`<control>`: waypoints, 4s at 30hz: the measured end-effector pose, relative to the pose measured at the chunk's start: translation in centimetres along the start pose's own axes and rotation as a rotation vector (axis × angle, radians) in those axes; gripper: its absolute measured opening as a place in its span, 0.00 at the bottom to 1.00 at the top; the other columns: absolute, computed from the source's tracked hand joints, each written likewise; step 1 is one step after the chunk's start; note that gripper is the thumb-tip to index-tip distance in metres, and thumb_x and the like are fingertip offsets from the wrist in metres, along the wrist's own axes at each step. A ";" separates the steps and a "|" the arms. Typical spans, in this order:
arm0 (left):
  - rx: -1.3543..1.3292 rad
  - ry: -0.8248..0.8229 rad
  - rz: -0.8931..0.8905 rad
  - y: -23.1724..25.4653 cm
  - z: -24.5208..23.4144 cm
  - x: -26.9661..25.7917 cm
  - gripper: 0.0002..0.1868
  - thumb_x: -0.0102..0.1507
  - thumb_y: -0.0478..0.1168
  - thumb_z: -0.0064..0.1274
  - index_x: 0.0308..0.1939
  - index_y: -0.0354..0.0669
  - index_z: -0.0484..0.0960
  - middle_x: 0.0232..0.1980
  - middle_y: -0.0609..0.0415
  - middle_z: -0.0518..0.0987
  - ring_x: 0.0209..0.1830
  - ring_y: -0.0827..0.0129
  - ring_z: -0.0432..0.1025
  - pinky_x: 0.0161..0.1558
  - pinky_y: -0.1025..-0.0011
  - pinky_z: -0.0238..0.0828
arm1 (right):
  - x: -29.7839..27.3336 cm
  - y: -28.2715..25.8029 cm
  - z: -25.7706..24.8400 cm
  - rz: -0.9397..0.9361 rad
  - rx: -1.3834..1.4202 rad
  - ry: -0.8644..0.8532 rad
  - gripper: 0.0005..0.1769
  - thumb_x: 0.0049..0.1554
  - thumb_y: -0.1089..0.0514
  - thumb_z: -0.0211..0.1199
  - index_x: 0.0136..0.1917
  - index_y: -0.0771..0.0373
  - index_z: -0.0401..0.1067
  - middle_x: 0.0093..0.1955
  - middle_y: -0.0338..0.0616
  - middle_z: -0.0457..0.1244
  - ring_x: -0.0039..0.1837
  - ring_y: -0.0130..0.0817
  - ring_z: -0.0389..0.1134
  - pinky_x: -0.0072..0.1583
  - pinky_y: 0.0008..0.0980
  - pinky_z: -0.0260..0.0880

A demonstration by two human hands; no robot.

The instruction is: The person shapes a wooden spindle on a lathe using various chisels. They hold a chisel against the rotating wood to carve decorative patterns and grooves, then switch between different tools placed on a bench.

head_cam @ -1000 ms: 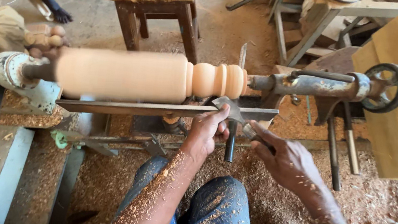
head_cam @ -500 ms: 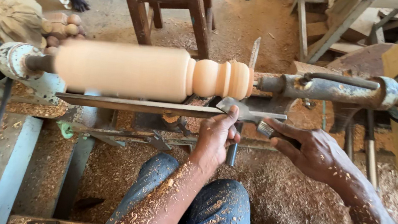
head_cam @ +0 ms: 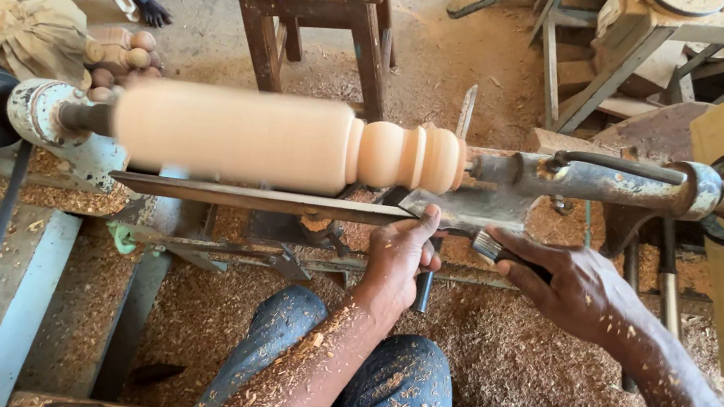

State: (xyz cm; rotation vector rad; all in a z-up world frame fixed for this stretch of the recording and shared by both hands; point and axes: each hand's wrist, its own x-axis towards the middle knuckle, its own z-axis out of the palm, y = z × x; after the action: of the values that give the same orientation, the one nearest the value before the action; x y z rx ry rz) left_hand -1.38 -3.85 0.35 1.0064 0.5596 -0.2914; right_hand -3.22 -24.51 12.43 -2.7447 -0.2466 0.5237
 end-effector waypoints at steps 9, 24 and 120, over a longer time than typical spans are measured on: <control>-0.030 -0.010 0.025 0.3 -0.1 0.1 0.16 0.61 0.44 0.65 0.26 0.37 0.80 0.16 0.58 0.69 0.12 0.72 0.64 0.18 0.72 0.62 | -1.3 -2.5 1.2 0.066 0.026 -0.014 0.34 0.59 0.35 0.55 0.78 0.33 0.62 0.43 0.44 0.72 0.33 0.45 0.71 0.39 0.44 0.76; -0.023 -0.004 0.017 1.3 -2.7 0.8 0.14 0.58 0.43 0.67 0.27 0.38 0.82 0.17 0.58 0.70 0.12 0.72 0.64 0.16 0.72 0.62 | -4.5 -11.0 3.4 0.257 0.052 0.186 0.32 0.61 0.38 0.50 0.77 0.43 0.64 0.27 0.44 0.67 0.22 0.36 0.62 0.31 0.41 0.67; 0.103 -0.262 -0.119 0.1 1.0 0.6 0.15 0.67 0.51 0.55 0.45 0.43 0.84 0.35 0.54 0.86 0.28 0.74 0.78 0.29 0.75 0.71 | -3.3 -1.5 -0.1 0.186 0.153 0.012 0.32 0.60 0.33 0.55 0.75 0.35 0.63 0.33 0.55 0.71 0.38 0.41 0.74 0.49 0.46 0.72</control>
State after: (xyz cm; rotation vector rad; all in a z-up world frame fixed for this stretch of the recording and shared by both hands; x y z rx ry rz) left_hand -0.53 -4.62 0.42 1.0169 0.3691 -0.5535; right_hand -6.41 -23.95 14.10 -2.6340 0.0507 0.5502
